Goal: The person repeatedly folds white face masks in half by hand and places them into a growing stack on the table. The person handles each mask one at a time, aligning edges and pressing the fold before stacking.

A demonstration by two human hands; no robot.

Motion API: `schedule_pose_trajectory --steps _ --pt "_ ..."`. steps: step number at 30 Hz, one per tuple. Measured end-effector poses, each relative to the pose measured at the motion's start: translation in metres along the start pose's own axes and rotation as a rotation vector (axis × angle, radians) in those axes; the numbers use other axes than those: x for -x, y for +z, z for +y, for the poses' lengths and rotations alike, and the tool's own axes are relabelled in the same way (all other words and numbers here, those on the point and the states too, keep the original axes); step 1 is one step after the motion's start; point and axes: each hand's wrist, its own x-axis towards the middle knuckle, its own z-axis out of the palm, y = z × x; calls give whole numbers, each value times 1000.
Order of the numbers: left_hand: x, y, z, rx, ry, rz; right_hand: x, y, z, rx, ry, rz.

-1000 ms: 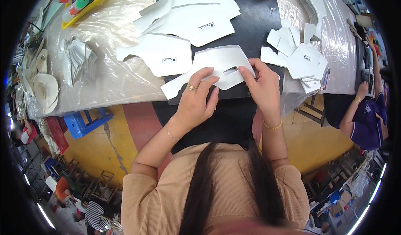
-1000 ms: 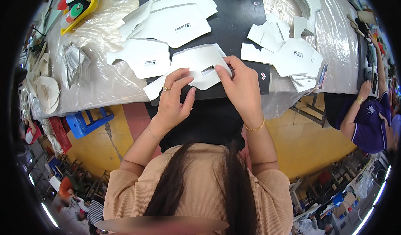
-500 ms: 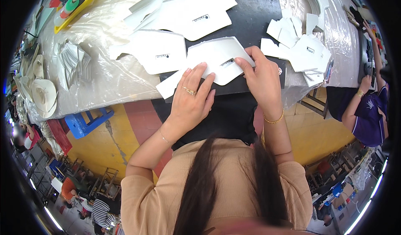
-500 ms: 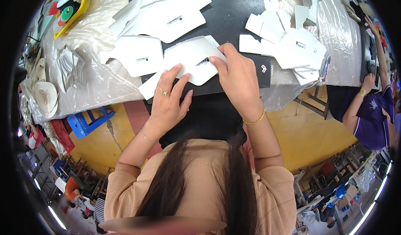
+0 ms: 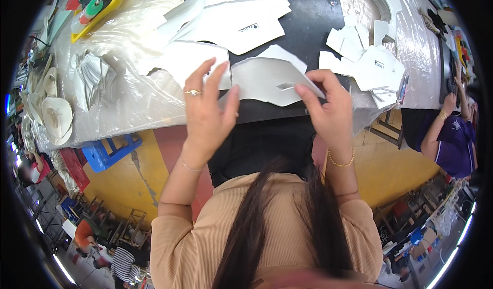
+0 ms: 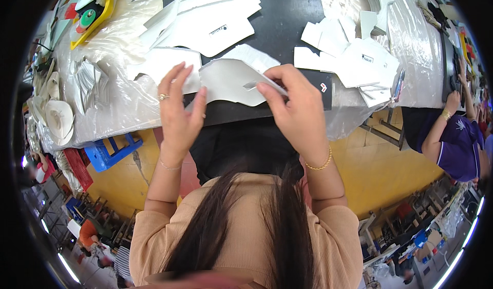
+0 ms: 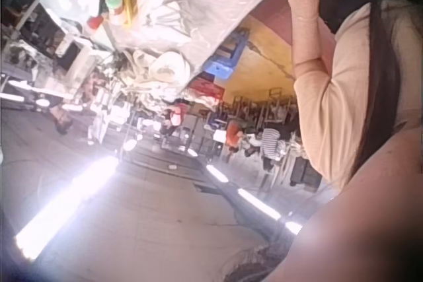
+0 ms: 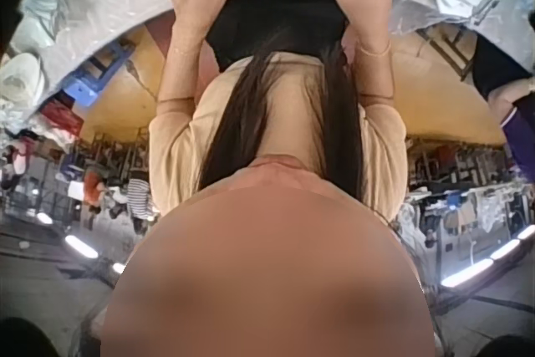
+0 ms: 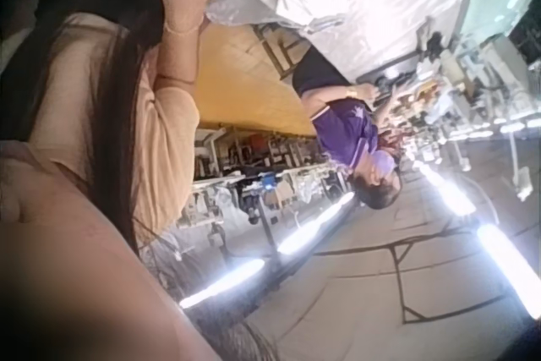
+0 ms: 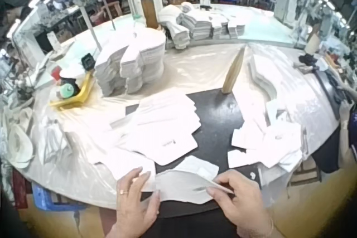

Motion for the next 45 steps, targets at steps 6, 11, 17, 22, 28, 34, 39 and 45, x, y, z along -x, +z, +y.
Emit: schedule_pose_trajectory --steps 6,11,17,22,28,34,39,45 --pt "-11 -14 -25 -239 70 -189 -1 -36 5 -147 -49 122" --pt "1 -1 -17 -304 136 -224 5 -55 11 -284 -59 144" --pt "-8 5 -8 -233 133 -179 11 -55 16 -247 -71 100" --pt "-39 -12 -24 -236 162 -204 18 -57 18 -268 -13 132" --pt "-52 -10 -8 -198 281 -194 19 -54 23 -279 -79 120" --pt "-129 15 -18 -257 489 -81 17 -53 17 -135 -135 102" --pt "-214 33 -38 -428 152 -306 23 -54 14 -100 -135 99" --pt "-210 20 -24 -331 135 -486 25 -50 20 -153 -107 113"
